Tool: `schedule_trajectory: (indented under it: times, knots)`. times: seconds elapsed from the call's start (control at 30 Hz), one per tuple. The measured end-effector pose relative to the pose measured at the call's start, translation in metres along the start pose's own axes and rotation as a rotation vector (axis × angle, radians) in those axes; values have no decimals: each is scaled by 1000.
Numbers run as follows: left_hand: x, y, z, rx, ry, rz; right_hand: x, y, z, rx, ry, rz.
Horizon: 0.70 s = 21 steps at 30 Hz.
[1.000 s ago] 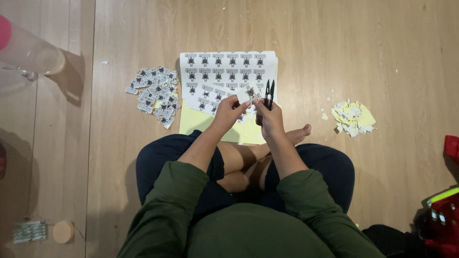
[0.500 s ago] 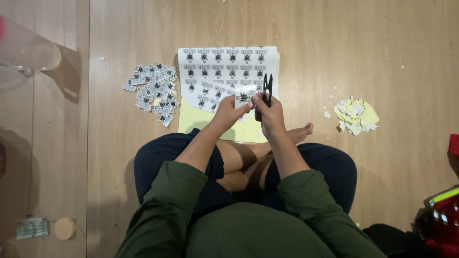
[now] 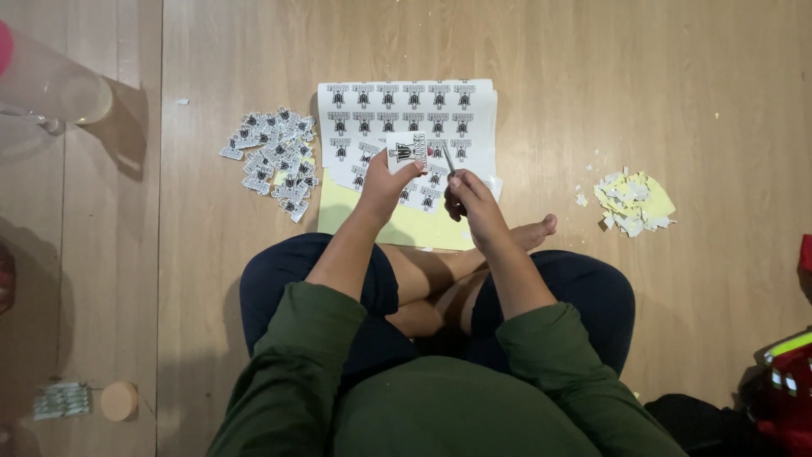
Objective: Cutting out small printed labels from a sheet using scissors
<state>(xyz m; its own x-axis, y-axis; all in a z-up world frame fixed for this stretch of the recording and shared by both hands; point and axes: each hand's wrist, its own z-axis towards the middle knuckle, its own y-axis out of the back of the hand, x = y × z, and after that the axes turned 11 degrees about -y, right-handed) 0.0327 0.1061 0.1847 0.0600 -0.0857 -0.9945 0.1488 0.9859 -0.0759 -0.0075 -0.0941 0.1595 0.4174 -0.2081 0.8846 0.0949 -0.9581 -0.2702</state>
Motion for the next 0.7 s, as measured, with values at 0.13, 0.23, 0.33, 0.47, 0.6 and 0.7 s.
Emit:
schedule_trajectory:
  times: [0.13,0.23,0.33,0.47,0.6,0.7]
  knots:
    - [-17,2,-3,-24,-43,-82,18,-9,-11,34,-40,85]
    - [-25,2,0,57,-95,-217,29,-17,-19,45,-84,138]
    - [-22,0,2,53,-122,-283,29,-19,-20,80,-96,148]
    - [-19,1,4,-16,-109,-218,26,-17,-18,119,-35,105]
    - [-10,6,6,27,-9,-144,18,-10,-14,113,-22,54]
    - [-33,1,3,18,-37,-204,19,-8,-17,92,-6,72]
